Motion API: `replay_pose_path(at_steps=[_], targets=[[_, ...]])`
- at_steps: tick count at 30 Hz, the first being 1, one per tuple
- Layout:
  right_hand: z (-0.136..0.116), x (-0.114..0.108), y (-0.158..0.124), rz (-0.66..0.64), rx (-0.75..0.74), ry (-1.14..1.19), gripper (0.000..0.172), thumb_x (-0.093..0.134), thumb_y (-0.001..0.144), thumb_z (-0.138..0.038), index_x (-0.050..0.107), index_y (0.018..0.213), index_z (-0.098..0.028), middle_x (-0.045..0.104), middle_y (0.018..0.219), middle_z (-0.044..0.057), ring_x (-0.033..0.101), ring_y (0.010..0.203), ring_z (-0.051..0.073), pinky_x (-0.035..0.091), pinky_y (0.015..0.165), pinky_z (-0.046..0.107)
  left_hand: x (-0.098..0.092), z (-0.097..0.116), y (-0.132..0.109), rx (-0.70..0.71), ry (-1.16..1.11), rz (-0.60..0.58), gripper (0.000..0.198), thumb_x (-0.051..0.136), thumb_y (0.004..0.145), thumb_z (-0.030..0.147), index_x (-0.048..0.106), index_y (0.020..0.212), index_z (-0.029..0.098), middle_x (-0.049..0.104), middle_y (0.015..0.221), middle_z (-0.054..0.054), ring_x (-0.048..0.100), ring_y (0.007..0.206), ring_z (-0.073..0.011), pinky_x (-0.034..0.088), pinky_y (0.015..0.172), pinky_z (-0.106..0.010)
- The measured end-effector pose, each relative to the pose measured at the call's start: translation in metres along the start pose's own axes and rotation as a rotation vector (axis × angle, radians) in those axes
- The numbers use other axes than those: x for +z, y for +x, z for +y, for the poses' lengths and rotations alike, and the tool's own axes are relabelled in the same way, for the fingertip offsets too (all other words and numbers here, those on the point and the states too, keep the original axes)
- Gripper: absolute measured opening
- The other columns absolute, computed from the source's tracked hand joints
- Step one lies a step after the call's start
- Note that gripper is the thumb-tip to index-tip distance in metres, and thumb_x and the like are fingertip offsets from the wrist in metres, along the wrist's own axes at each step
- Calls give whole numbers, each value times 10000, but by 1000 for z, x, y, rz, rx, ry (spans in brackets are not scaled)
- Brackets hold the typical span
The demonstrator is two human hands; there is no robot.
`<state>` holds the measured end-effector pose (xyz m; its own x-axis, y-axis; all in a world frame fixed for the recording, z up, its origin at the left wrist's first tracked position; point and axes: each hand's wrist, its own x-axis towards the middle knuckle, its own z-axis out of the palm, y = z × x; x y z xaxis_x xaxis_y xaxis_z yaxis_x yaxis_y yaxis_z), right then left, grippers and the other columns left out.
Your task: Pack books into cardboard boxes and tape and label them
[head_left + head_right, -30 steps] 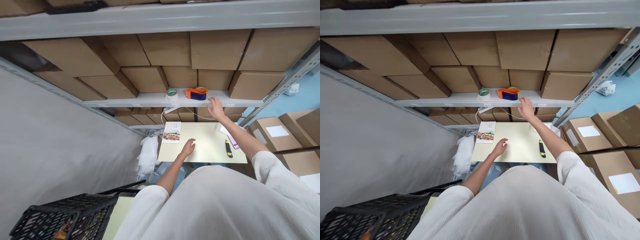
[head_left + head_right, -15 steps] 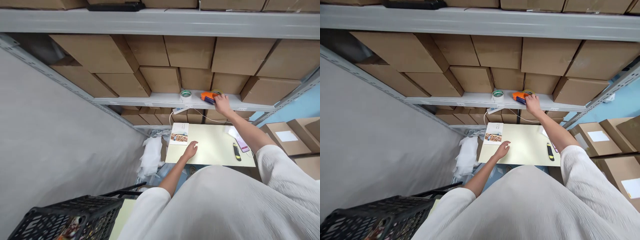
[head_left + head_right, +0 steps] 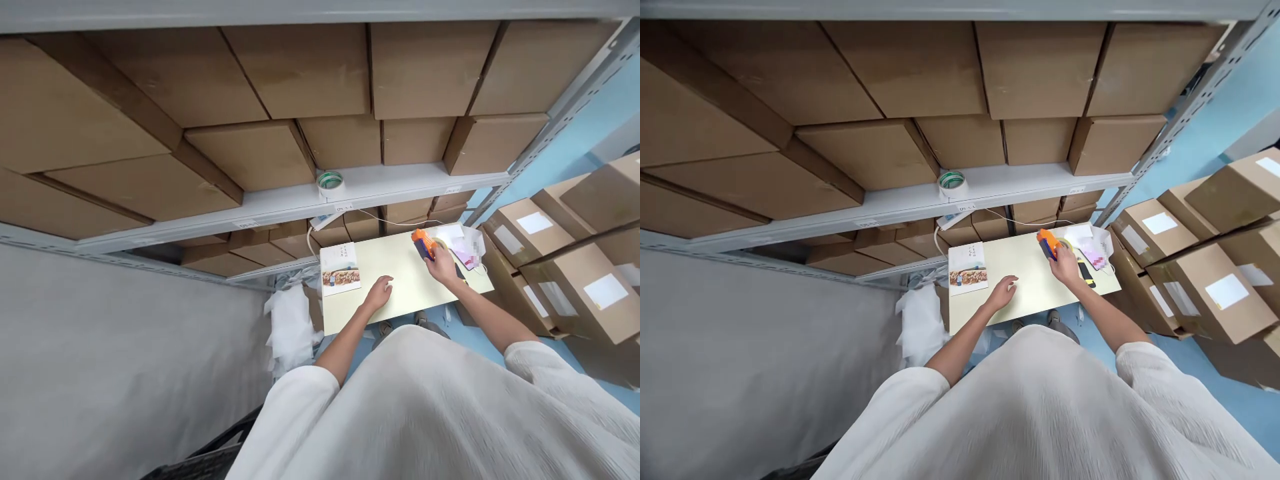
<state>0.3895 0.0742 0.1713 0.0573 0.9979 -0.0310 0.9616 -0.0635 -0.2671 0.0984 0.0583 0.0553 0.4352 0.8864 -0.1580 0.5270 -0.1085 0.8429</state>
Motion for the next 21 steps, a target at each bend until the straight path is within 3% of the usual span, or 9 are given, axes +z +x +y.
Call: replay_pose_path(at_steps=[4,9,14,21], targets=[[31,53,-28,-127,235,-6,284,582,1021,-333,639,1229,-148,718,1204,193,615,1198,355,488,974,407,-2,-6,-9,-12,23,-40,390,572,989,126,735,1336,198,691,1491,-129,727,1282,-242,556,1216,-462],[65,94,-51,-178,301,-5,268,616,1021,-306,656,1216,-126,712,1193,201,632,1209,339,496,965,382,-4,-13,-23,-56,61,-55,385,574,985,124,741,1324,197,701,1470,-125,737,1239,-238,568,1194,-452],[88,113,-53,-177,308,21,297,625,1008,-308,668,1236,-123,711,1234,227,624,1234,368,519,973,414,1,-11,-31,-97,78,-43,386,576,987,130,745,1328,192,705,1457,-127,753,1178,-233,594,1147,-434],[104,117,-44,-195,298,79,321,656,947,-287,686,1232,-143,732,1191,211,640,1159,361,542,916,427,22,2,-34,-110,78,13,386,583,982,127,746,1325,195,714,1442,-121,757,1154,-219,596,1146,-435]])
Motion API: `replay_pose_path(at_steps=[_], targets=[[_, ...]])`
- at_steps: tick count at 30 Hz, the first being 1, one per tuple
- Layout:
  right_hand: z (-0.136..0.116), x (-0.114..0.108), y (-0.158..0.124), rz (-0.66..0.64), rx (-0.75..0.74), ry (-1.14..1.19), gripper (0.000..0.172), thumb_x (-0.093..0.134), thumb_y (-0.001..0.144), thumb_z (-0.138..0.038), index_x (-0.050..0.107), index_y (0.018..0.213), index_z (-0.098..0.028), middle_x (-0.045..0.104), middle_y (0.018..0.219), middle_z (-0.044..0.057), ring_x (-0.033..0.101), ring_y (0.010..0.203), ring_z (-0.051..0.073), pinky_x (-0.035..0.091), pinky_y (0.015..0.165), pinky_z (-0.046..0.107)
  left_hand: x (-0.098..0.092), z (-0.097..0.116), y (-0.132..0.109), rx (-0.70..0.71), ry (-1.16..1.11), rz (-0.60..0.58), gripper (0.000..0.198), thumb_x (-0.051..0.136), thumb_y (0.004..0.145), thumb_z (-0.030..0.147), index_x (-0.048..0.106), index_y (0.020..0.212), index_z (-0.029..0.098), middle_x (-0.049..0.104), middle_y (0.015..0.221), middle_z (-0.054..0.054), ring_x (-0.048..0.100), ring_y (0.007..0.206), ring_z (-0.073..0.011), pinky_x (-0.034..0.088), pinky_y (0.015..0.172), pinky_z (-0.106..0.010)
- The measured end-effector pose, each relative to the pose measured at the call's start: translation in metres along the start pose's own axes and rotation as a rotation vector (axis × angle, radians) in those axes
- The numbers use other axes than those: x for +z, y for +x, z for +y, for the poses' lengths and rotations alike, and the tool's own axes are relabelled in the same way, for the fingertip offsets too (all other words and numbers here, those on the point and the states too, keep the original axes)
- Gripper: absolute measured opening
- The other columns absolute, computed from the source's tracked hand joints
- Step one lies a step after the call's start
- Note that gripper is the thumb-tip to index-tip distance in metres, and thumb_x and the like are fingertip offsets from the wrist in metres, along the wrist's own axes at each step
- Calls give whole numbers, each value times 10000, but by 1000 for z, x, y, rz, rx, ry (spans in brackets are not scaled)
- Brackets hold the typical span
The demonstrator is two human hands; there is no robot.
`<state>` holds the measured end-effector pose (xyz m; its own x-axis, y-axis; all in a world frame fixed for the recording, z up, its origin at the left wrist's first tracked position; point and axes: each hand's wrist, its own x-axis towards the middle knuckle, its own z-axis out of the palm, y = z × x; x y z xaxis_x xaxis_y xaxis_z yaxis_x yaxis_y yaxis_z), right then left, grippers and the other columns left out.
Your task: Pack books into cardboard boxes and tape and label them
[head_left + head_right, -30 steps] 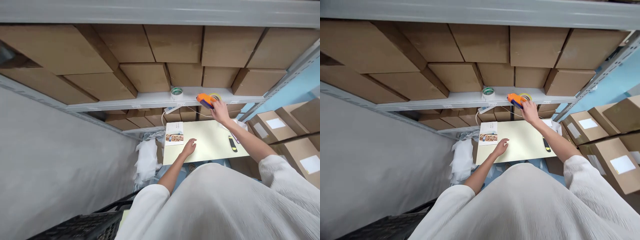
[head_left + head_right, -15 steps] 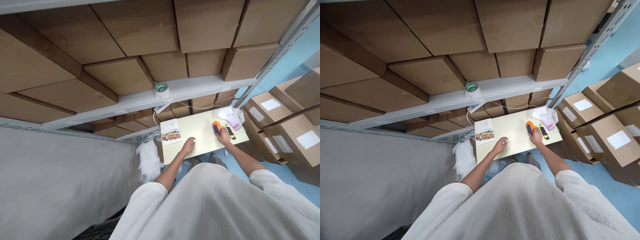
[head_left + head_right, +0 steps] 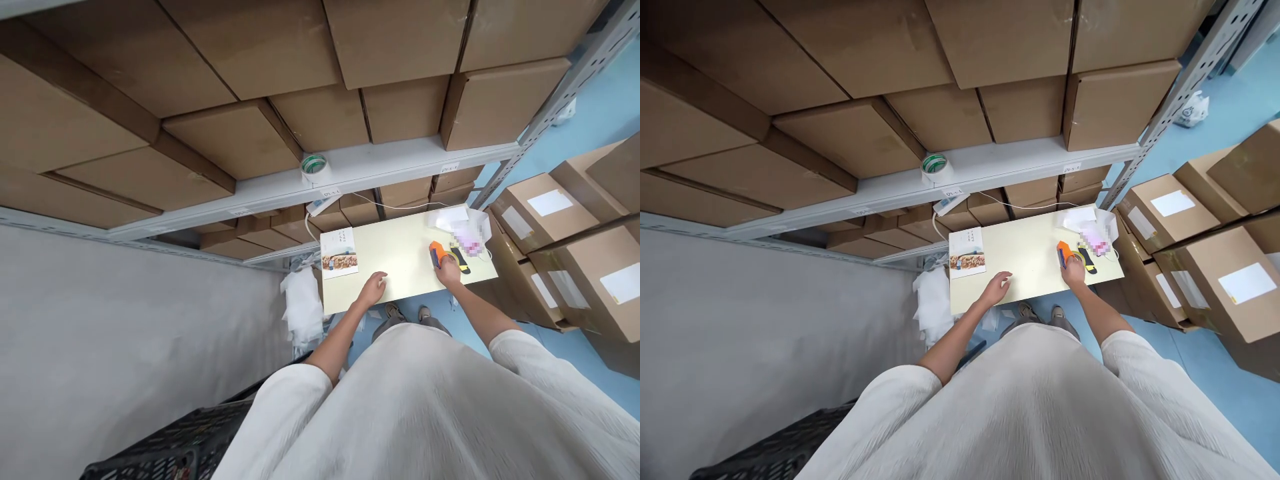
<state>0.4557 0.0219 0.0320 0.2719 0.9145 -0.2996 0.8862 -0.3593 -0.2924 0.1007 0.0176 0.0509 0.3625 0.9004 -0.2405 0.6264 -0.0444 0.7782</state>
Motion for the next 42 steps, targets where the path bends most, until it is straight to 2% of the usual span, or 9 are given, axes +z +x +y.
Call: replay_pose_path(at_steps=[3,6,9,12,18,25,29,35,42], targets=[[4,-4,1,-44,5,23,333,674,945,-319,679,1239,-162,719,1203,201,649,1124,348,529,886,424,11,8,-5,-16,-15,39,382,585,981,122,749,1318,195,715,1437,-119,761,1150,-216,601,1139,-427],[6,-12,0,-6,-49,4,332,690,961,-393,663,1221,-189,704,1223,191,638,1154,350,506,894,421,19,13,-15,-39,-33,88,377,580,985,129,745,1319,189,714,1438,-124,760,1148,-216,599,1140,-428],[1,-22,2,78,-185,-58,299,616,1023,-439,649,1190,-193,709,1198,188,630,1156,358,481,934,431,27,12,-28,-72,-42,159,388,579,964,117,744,1307,193,724,1423,-118,753,1155,-221,584,1165,-451],[-19,-31,8,93,-352,-85,314,498,1084,-420,641,1214,-172,711,1205,195,637,1113,347,465,937,425,36,7,-48,-142,-65,248,400,584,943,107,746,1298,196,729,1418,-122,747,1182,-230,578,1179,-461],[-111,-19,5,-23,-739,-76,352,423,1101,-371,649,1278,-167,693,1276,195,622,1154,348,462,961,428,42,-8,-109,-265,-152,440,381,578,975,138,738,1317,186,713,1453,-144,722,1273,-257,560,1203,-470],[-224,16,-37,-143,-1051,-100,346,447,1078,-323,679,1288,-175,692,1323,191,631,1180,348,483,1005,448,20,-46,-176,-386,-208,647,390,587,955,117,746,1307,168,722,1450,-157,689,1346,-277,528,1241,-490],[-285,38,-61,-179,-1141,-147,340,462,1065,-300,694,1278,-172,694,1310,187,627,1197,346,491,1010,446,4,-80,-211,-436,-263,732,380,645,939,136,757,1294,208,751,1413,-130,687,1374,-292,519,1259,-505],[-369,73,-99,-260,-1225,-165,342,465,1060,-291,715,1267,-185,694,1305,175,618,1194,332,476,1052,440,-27,-132,-256,-518,-312,779,401,634,929,134,765,1297,225,758,1404,-116,687,1384,-300,507,1269,-512],[-433,112,-123,-377,-1295,-252,323,500,1028,-246,738,1233,-173,707,1279,175,634,1154,325,480,1066,427,-52,-172,-277,-582,-404,827,404,670,939,173,748,1333,208,760,1378,-132,701,1347,-305,520,1248,-512]])
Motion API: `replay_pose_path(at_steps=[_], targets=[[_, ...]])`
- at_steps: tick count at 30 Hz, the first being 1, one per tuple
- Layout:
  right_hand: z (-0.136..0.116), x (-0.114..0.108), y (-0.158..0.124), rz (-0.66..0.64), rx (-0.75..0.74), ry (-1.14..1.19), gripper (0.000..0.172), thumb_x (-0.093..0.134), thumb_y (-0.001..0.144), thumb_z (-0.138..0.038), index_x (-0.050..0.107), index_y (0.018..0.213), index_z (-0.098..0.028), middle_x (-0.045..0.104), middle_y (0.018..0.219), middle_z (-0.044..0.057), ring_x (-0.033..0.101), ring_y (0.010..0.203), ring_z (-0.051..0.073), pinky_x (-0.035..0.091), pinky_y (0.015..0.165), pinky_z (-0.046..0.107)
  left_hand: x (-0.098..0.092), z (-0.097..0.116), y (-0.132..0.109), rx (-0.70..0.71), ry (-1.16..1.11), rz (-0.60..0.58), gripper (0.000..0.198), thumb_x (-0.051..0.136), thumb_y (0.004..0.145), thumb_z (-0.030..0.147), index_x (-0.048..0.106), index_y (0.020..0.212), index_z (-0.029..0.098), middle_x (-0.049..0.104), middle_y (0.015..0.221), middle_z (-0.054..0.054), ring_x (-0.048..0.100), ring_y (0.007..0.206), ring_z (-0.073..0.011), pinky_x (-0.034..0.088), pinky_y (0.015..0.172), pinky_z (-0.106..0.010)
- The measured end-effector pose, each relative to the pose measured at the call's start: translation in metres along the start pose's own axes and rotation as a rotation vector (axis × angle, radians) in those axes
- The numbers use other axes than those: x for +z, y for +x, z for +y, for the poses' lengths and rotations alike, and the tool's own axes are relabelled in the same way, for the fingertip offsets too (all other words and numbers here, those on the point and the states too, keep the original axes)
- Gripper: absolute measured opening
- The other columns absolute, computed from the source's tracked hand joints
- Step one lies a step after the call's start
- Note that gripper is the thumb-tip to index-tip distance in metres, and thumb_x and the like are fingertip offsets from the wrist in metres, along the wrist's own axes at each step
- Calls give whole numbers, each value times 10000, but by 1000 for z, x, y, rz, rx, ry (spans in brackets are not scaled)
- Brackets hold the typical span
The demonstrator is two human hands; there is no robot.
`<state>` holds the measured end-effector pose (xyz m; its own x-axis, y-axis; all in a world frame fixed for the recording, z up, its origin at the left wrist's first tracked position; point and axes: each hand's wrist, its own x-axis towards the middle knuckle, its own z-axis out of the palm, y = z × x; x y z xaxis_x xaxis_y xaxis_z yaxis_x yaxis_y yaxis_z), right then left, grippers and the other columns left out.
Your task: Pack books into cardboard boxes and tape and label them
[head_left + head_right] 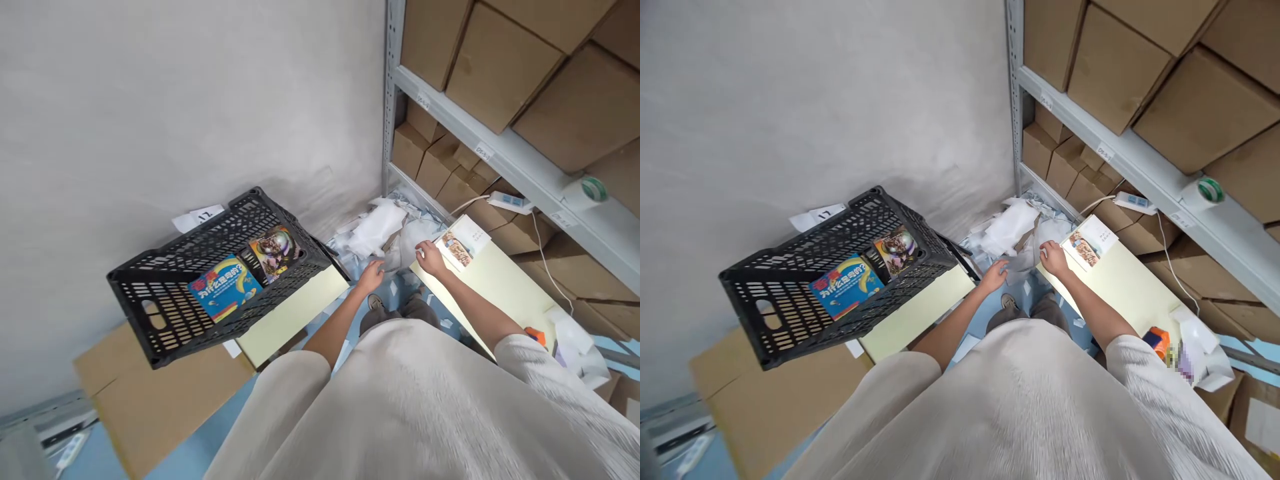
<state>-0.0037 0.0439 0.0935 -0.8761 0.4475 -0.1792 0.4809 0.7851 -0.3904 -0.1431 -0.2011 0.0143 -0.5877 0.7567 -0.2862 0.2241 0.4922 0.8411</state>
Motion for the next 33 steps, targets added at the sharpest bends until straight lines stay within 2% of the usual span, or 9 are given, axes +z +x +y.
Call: replay_pose_path(at_steps=[4,9,13,16,20,26,33], targets=[[1,5,39,-78,-58,-7,321,510,1019,-230,740,1234,-167,705,1276,174,632,1173,323,479,1085,427,-2,-7,17,-74,-42,51,409,678,952,195,742,1355,212,760,1363,-134,707,1336,-316,533,1232,-514],[21,13,102,-152,-103,-10,299,533,1007,-231,744,1215,-191,705,1281,162,626,1135,316,496,1042,428,4,-20,46,-154,-77,135,421,672,939,157,751,1346,230,758,1392,-127,698,1370,-319,520,1255,-519],[43,27,159,-223,-138,-42,299,534,1007,-226,743,1218,-192,703,1279,160,628,1126,314,497,1047,434,17,-41,77,-234,-113,209,436,679,929,129,753,1337,262,761,1419,-109,691,1392,-319,522,1260,-532],[60,45,197,-280,-113,-82,307,536,1011,-221,747,1232,-189,701,1301,162,636,1135,313,502,1050,429,31,-60,105,-299,-140,233,425,681,921,114,764,1318,241,755,1429,-130,700,1388,-328,523,1259,-545],[85,81,237,-313,-45,-92,310,540,1017,-229,754,1238,-193,704,1299,159,651,1116,305,510,1044,421,49,-91,145,-347,-155,237,429,665,906,97,770,1301,227,761,1410,-131,683,1414,-331,496,1283,-567],[122,151,283,-386,74,-140,299,563,1006,-235,767,1222,-197,703,1305,167,648,1173,329,523,1017,428,73,-150,197,-385,-176,256,436,671,892,93,774,1296,218,754,1403,-126,654,1437,-339,460,1316,-559],[150,235,318,-471,35,-185,314,569,1013,-235,758,1259,-187,677,1366,204,619,1237,371,520,1006,456,99,-228,238,-440,-172,265,448,653,901,99,748,1326,206,731,1406,-137,623,1451,-342,440,1329,-555]])
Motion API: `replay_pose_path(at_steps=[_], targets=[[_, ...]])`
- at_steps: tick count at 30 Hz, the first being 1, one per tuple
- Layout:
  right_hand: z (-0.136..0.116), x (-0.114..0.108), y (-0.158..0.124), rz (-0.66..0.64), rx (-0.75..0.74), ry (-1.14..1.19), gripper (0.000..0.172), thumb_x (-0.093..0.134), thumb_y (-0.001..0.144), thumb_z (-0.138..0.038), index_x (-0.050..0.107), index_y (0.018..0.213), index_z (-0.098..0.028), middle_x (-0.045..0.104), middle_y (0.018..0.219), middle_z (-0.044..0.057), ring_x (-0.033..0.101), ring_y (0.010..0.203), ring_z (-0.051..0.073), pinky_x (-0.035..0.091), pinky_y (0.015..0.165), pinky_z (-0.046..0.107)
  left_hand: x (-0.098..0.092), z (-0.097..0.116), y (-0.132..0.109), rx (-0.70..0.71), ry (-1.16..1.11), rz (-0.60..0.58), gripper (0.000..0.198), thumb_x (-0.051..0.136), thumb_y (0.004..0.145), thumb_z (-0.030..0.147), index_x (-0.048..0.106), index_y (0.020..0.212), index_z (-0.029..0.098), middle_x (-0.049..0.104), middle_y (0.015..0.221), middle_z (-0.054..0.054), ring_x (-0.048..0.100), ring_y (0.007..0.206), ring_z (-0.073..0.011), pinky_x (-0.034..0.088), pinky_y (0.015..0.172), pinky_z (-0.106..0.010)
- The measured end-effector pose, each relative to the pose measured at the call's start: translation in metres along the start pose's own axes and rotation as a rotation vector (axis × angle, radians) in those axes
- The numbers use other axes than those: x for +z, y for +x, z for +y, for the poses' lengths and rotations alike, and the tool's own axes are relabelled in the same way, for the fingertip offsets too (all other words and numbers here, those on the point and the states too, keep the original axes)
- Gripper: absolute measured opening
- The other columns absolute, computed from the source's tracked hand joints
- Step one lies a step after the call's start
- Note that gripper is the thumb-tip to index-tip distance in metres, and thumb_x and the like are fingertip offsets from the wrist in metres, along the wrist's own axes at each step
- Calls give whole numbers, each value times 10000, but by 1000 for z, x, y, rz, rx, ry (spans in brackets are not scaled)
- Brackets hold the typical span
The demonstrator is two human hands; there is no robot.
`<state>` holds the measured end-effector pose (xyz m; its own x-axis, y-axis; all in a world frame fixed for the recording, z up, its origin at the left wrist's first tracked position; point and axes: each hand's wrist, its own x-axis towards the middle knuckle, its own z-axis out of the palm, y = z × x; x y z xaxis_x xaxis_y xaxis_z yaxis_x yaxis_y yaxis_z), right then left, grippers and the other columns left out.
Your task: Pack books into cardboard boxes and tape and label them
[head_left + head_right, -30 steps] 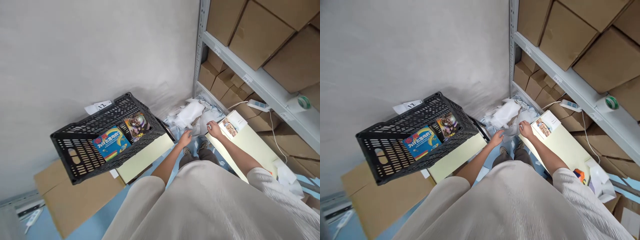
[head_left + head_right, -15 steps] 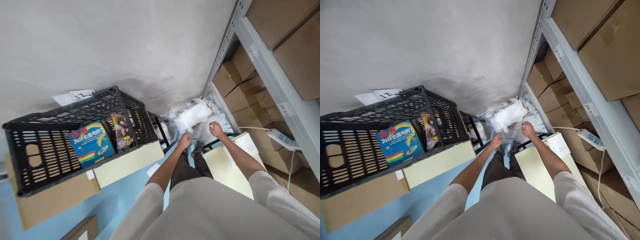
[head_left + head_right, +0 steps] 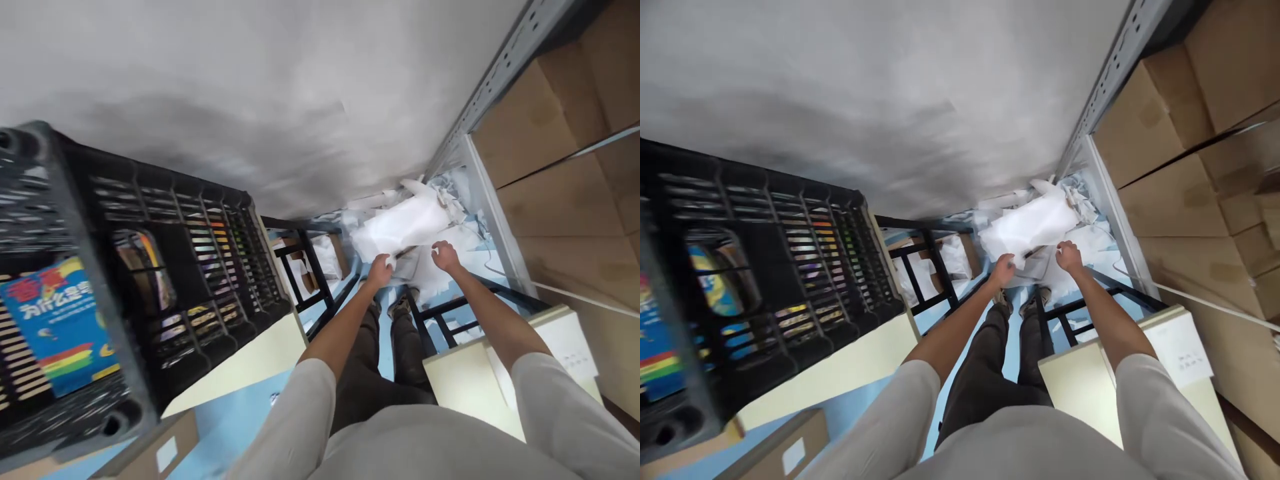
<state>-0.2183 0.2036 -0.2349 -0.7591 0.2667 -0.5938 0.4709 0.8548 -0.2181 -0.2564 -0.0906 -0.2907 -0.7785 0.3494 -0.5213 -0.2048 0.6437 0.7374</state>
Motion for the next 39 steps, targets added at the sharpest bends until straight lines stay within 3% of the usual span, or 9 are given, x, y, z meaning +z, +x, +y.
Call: replay_pose_path(at_steps=[6,9,13,16,20,24,30,35,39], targets=[[-10,43,44,-22,-90,-45,322,587,1000,-239,757,1271,-206,676,1368,196,598,1248,378,515,1026,474,0,-41,54,-105,14,113,535,632,889,91,698,1409,201,671,1504,-145,550,1527,-344,389,1363,-541],[-21,56,63,-31,-130,-67,326,578,1010,-238,752,1282,-192,666,1394,206,590,1265,386,509,1041,484,-11,-50,91,-178,42,190,632,618,900,81,614,1527,149,537,1680,-181,442,1623,-356,333,1388,-514],[-31,68,81,-22,-188,-78,320,574,1025,-240,746,1291,-189,659,1408,203,587,1266,383,507,1046,485,-32,-53,138,-144,81,275,770,602,929,87,440,1681,131,390,1799,-187,356,1676,-349,302,1389,-524],[-34,73,87,-29,-202,-73,325,566,1031,-242,738,1304,-198,654,1408,193,585,1259,378,508,1050,482,-42,-52,157,-140,152,263,692,639,933,121,529,1616,164,515,1718,-187,428,1620,-378,346,1344,-579],[-36,76,85,-66,-170,-70,335,557,1039,-240,739,1318,-201,647,1422,191,586,1275,385,509,1068,491,-46,-48,155,-225,272,211,387,610,976,127,715,1342,195,747,1412,-159,620,1407,-358,441,1233,-538],[-43,74,80,-84,-159,-68,344,573,1027,-224,750,1320,-198,656,1426,192,596,1290,393,523,1076,511,-47,-42,140,-270,308,163,325,609,988,118,756,1253,235,811,1228,-112,706,1259,-318,486,1138,-469],[-61,68,78,-119,-135,-77,364,560,1027,-254,734,1342,-199,665,1438,169,604,1298,357,527,1086,470,-51,-36,130,-254,356,84,415,597,992,104,730,1350,266,774,1325,-103,679,1299,-308,498,1119,-433],[-69,66,81,-136,-144,-71,379,530,1044,-255,716,1366,-183,647,1466,180,604,1320,358,517,1103,457,-55,-33,139,-259,372,287,417,613,1010,134,629,1421,205,640,1482,-189,592,1392,-360,470,1134,-456],[-69,68,85,-131,-128,-61,372,534,1043,-247,722,1357,-178,645,1455,186,603,1320,359,509,1106,453,-56,-36,144,-307,380,240,242,645,1000,146,686,1227,218,664,1385,-183,593,1345,-374,467,1063,-453]])
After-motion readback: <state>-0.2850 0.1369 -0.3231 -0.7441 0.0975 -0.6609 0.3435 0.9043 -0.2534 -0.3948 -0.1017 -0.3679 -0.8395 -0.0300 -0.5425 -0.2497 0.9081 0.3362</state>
